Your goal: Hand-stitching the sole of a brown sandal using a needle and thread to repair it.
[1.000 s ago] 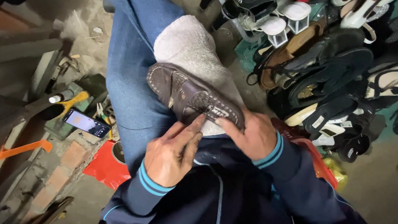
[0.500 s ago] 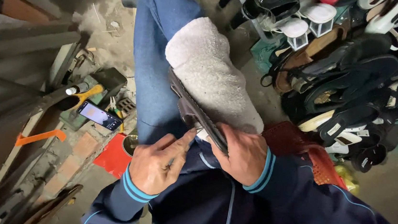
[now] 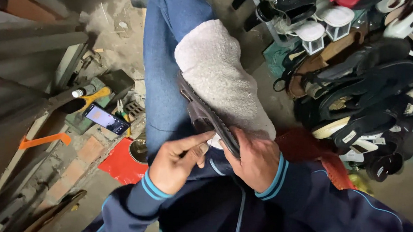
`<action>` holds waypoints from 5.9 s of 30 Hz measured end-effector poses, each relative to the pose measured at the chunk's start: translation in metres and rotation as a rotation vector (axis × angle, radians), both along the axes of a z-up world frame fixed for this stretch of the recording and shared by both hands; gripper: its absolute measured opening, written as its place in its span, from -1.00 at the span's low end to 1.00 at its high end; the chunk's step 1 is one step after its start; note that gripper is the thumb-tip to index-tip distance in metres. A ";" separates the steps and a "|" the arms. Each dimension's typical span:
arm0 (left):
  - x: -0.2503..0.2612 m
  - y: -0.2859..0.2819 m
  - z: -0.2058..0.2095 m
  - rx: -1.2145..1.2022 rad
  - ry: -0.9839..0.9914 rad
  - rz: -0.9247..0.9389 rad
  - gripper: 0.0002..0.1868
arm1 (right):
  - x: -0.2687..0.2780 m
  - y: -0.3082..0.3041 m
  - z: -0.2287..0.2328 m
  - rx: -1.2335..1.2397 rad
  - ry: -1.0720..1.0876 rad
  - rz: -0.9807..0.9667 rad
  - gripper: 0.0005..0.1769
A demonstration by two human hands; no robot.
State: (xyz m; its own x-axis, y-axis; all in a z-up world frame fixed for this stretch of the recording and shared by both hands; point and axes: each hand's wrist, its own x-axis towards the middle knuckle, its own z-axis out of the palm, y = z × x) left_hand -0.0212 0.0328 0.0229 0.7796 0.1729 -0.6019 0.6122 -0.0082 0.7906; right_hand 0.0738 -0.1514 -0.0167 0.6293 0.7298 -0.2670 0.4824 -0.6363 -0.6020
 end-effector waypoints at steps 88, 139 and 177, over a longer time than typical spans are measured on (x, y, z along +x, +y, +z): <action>-0.078 0.047 -0.044 0.181 -0.171 0.189 -0.35 | -0.025 -0.068 0.063 0.071 0.078 0.997 -0.71; -0.040 -0.022 -0.039 0.215 -0.314 0.295 -0.69 | 0.029 0.041 0.028 0.246 -0.182 0.176 -0.50; -0.022 0.009 -0.022 -0.021 -0.253 0.134 -0.91 | 0.036 0.000 -0.005 0.306 0.383 -0.103 -0.49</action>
State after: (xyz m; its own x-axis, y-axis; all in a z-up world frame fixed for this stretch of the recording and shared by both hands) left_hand -0.0427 0.0420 0.0009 0.8763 0.2744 -0.3959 0.3903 0.0772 0.9174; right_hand 0.1098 -0.1510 -0.0217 0.6010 0.7501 -0.2759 0.1345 -0.4352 -0.8902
